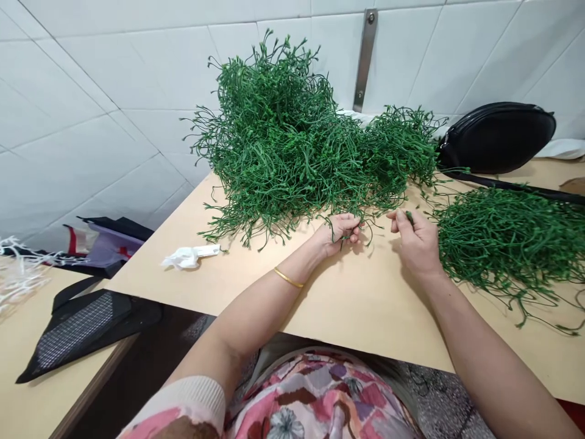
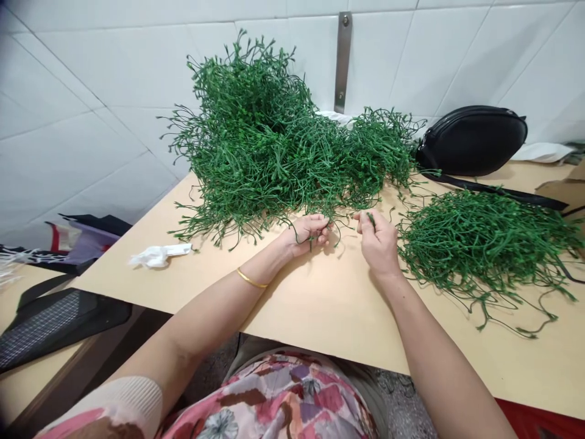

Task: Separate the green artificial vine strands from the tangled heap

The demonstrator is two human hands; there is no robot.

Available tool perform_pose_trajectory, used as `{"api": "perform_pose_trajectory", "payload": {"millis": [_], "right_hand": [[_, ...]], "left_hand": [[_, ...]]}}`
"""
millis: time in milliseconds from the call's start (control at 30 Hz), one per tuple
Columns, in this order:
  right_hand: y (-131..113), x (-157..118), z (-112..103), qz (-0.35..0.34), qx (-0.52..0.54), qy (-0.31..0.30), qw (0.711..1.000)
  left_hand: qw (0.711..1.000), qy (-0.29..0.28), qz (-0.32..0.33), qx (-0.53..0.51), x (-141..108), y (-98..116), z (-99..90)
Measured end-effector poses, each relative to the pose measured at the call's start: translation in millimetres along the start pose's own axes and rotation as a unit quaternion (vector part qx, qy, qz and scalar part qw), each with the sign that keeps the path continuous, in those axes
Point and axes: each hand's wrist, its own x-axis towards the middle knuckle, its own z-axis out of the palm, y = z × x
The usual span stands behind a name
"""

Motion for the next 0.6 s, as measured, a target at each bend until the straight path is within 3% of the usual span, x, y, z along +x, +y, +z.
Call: {"api": "perform_pose_trajectory", "payload": {"millis": [133, 233, 433, 600], "right_hand": [[2.5, 1.0, 3.6, 0.095, 0.079, -0.083, 0.989], [3.6, 0.6, 6.4, 0.119, 0.104, -0.134, 0.978], [14.7, 0.6, 9.2, 0.119, 0.096, -0.185, 0.971], [15.0, 1.8, 7.5, 0.13, 0.101, -0.212, 0.963]], "left_hand": [[0.995, -0.034, 0.035, 0.09, -5.5, 1.2, 3.9], [0.988, -0.041, 0.047, 0.141, -10.8, 1.9, 9.5], [0.977, 0.015, 0.091, 0.191, -12.6, -4.5, 20.5], [0.939, 0.074, 0.148, 0.302, -12.5, -13.1, 24.2]]}}
